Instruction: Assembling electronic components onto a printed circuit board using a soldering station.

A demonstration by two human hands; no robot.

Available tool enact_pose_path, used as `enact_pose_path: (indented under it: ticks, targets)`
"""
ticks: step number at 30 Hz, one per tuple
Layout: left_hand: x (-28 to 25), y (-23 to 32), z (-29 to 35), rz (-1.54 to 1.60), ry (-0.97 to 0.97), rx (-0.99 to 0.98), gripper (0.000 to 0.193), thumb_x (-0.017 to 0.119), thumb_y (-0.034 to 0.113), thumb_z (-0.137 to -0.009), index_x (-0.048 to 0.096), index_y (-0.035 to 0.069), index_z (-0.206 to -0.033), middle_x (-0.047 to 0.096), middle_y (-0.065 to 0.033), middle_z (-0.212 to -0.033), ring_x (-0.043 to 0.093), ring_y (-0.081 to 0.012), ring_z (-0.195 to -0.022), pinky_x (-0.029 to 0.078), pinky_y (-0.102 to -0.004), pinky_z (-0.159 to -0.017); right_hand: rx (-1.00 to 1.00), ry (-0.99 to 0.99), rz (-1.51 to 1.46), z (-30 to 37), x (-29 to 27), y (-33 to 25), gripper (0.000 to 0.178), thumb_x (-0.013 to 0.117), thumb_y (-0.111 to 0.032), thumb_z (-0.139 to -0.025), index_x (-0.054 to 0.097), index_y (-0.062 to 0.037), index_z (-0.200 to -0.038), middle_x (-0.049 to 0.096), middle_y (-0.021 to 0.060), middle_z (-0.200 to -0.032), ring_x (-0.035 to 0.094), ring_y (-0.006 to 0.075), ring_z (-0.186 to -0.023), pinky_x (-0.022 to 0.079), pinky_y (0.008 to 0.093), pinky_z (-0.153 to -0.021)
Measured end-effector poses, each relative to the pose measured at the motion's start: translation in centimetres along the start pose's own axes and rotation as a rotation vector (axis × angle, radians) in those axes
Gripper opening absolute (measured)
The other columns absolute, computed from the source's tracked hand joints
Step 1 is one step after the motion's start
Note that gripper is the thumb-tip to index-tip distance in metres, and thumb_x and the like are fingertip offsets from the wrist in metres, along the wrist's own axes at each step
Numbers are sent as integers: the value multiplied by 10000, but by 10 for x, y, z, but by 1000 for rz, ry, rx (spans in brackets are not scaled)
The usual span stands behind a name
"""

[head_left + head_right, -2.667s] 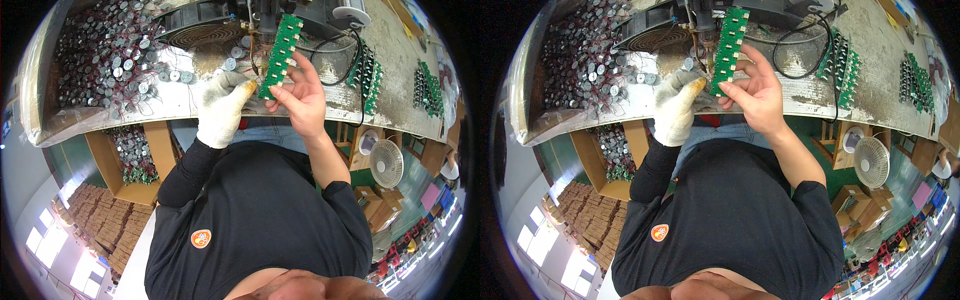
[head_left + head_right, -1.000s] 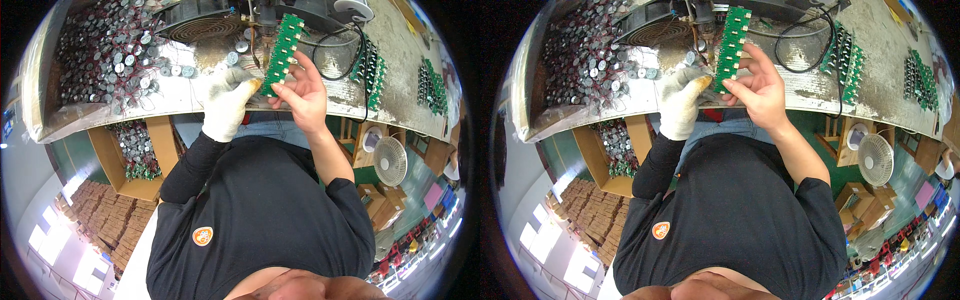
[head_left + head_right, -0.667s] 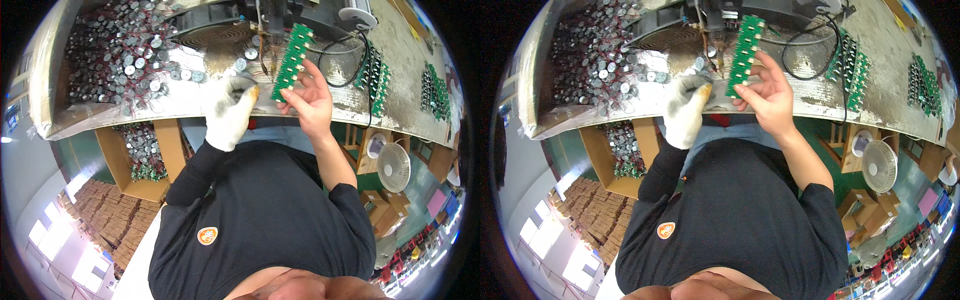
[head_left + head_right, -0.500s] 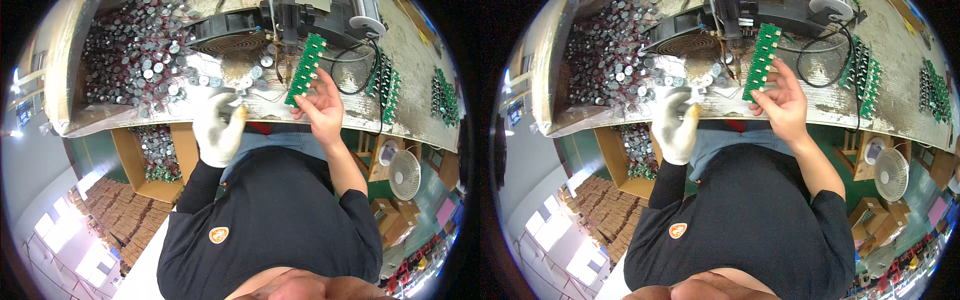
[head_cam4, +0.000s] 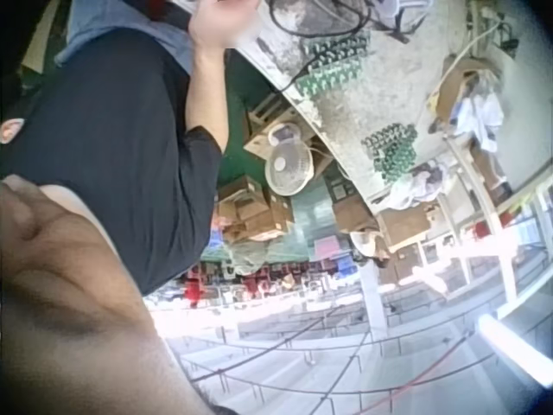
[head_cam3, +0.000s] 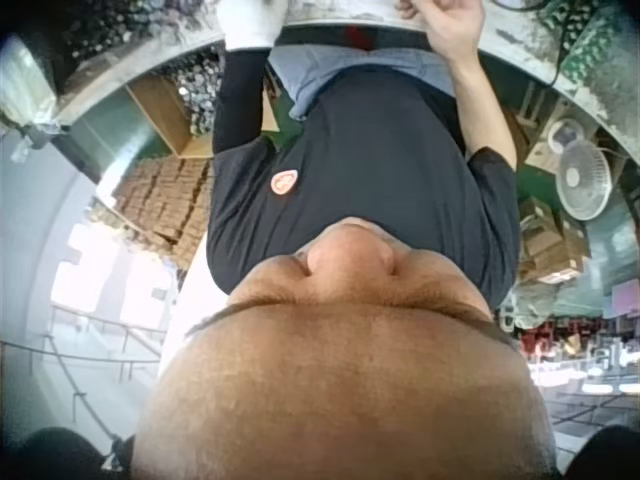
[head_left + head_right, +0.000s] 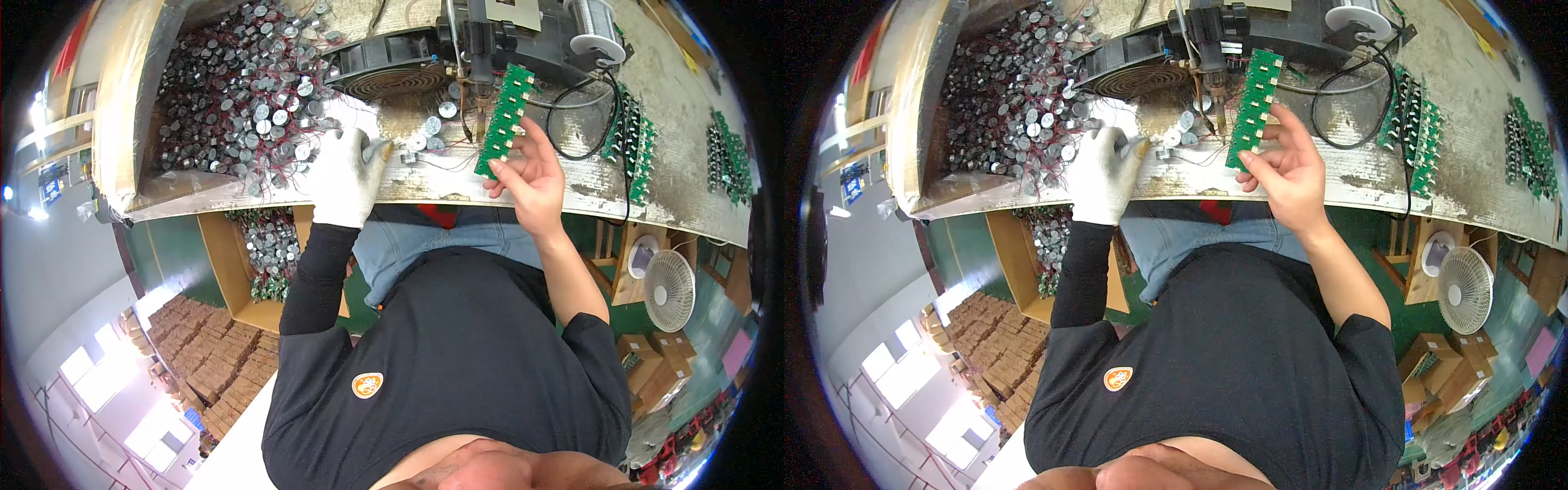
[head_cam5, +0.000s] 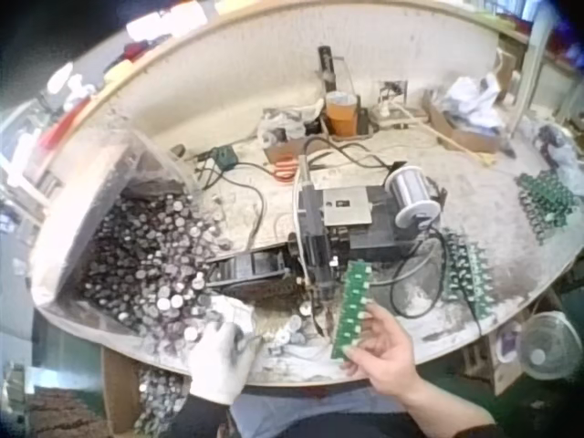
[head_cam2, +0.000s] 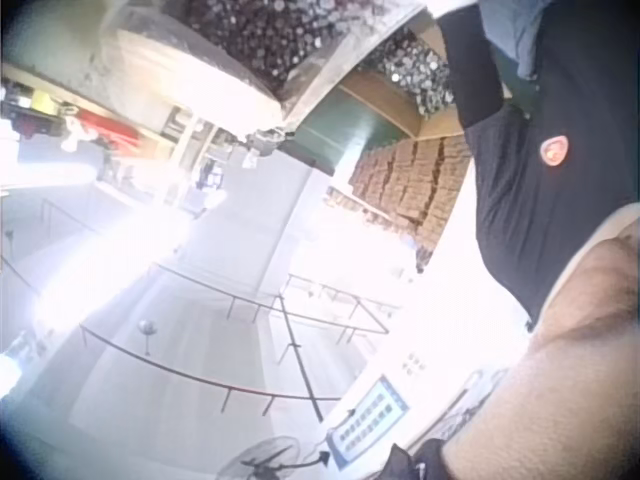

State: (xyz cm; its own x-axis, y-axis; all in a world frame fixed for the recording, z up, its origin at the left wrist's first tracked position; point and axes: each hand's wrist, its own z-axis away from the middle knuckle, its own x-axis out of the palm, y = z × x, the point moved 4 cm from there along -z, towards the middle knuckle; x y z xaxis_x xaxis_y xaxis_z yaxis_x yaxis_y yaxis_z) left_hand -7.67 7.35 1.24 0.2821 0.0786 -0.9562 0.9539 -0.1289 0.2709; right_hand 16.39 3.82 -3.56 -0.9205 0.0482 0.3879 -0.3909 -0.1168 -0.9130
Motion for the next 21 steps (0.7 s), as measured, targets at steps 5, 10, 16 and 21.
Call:
enact_pose_path:
  ticks: [5,10,16,21]
  targets:
    - [-4,-12,21,274,191,-22,146,713,113,-796,606,29,-850,638,-79,-739,581,-161,-576,465,-278,-571,2,-9,-20,0,1,1,654,593,103,-834,310,-24,-1410,573,158,-1128,655,174,-692,521,244,-515]
    - [-19,-12,34,855,276,-323,153,654,27,-866,541,-17,-958,640,-68,-800,538,-73,-564,402,-194,-490,3,-15,-8,0,-1,0,641,595,99,-836,313,-12,-1400,555,156,-1106,651,169,-712,526,238,-529]
    - [5,0,36,1337,74,-524,239,621,94,-898,507,-37,-1063,674,-177,-905,626,-136,-655,484,-223,-543,13,-20,10,-1,-1,-2,640,592,100,-837,312,-11,-1402,561,154,-1096,652,168,-720,528,237,-534]
    - [21,16,39,1443,-22,-626,317,613,112,-910,546,-49,-1175,674,-160,-928,618,-138,-668,482,-232,-553,9,-26,-15,-1,2,-2,640,588,110,-836,312,-10,-1401,559,156,-1092,649,165,-719,526,237,-534]
